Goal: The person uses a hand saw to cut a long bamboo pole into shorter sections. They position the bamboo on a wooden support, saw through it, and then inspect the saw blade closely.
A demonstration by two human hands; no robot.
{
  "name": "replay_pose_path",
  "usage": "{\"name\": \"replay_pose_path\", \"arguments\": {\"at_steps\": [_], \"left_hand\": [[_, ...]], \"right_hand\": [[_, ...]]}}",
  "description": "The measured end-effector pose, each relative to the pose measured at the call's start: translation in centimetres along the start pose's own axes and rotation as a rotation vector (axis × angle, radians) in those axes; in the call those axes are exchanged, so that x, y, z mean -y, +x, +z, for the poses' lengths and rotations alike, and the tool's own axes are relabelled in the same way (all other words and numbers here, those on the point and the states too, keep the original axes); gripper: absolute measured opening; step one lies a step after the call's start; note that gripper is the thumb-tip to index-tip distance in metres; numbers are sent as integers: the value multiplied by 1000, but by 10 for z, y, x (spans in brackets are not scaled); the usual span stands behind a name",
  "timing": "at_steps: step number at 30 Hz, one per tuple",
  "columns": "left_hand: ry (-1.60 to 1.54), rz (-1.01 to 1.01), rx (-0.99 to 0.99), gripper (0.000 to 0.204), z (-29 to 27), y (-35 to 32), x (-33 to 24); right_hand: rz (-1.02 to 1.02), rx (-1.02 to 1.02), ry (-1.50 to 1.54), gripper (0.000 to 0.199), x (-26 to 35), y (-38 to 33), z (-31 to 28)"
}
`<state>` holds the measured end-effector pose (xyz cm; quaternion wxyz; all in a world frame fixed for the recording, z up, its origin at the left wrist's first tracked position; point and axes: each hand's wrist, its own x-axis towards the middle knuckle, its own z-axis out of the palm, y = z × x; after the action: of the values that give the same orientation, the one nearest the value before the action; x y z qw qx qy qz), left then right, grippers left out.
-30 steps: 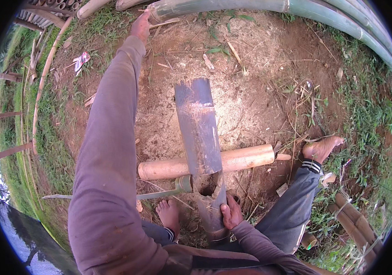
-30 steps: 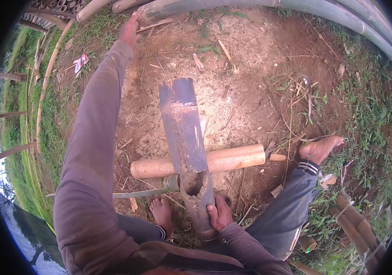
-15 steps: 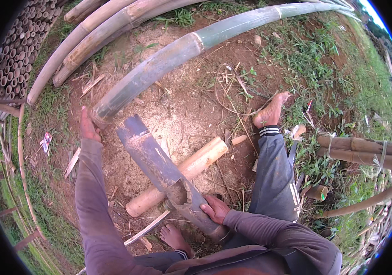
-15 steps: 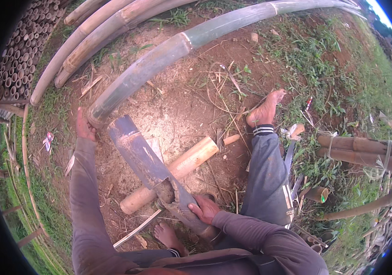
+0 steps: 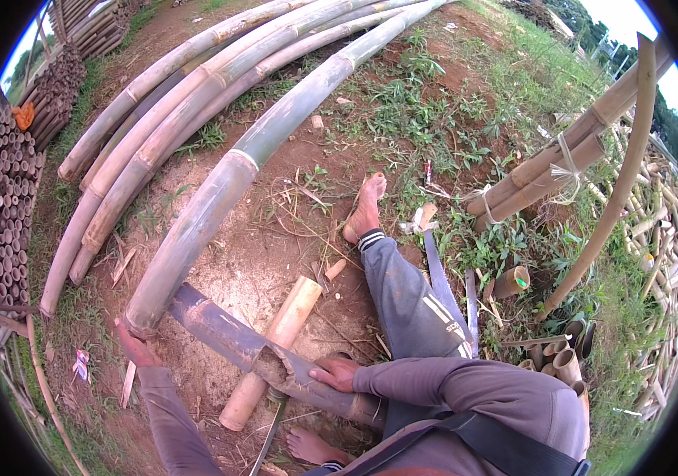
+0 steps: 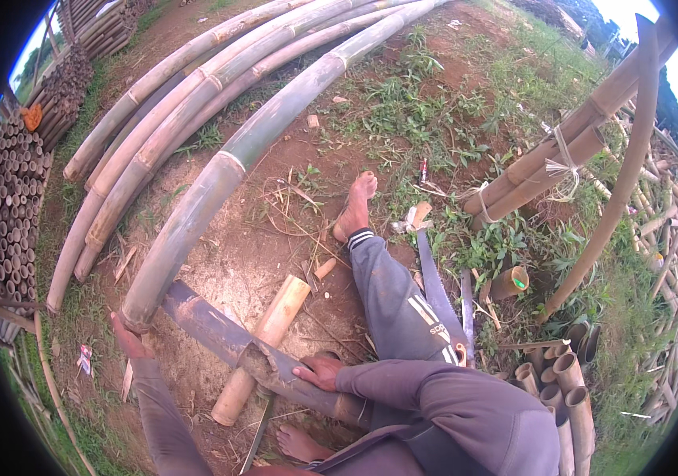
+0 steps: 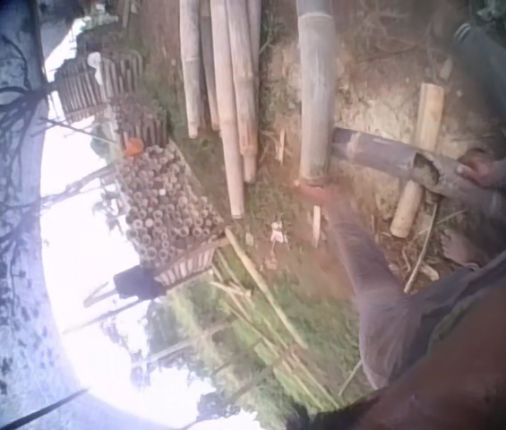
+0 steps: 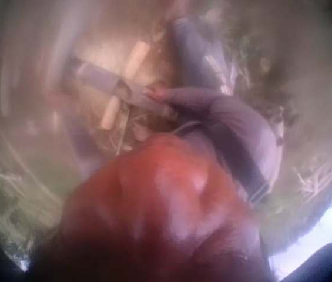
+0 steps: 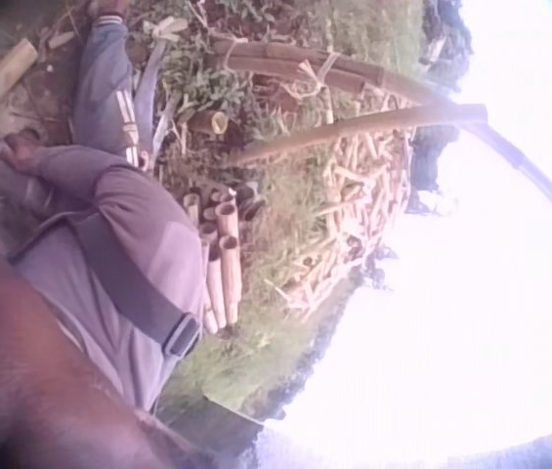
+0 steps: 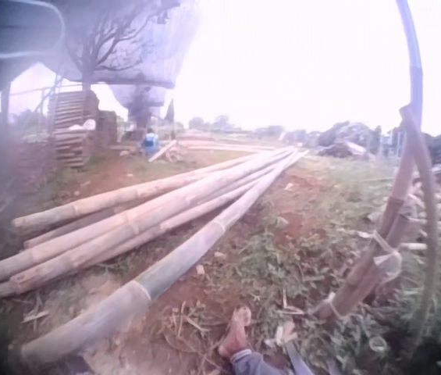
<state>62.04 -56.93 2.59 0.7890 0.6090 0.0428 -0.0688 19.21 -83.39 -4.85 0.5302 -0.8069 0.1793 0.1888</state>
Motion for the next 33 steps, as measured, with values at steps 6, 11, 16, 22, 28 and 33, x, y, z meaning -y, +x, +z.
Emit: {"name": "replay_pose_path", "arguments": {"at_steps": [6,11,16,22,28,33], "left_hand": [[745,298,141,52,-50,-129,36],[433,54,56,51,-43,-168,34],[428,-203,248,64,-20,-177,23],[551,-140,524,100,-34,-180,9],[753,-10,533,117,-23,-215,-1],[810,-79,549,114,-27,-217,5]], "right_hand": [[-70,-85,-54,71,0,-6,-4],[-53,-311,-17,63,-1,1,7],[-92,-601,214,51,-12,31,-1],[-76,-560,442,51,-20,38,-32],[-61,-548,508,54,-22,46,-42],[-25,-535,788,71,39,61,-76]]}}
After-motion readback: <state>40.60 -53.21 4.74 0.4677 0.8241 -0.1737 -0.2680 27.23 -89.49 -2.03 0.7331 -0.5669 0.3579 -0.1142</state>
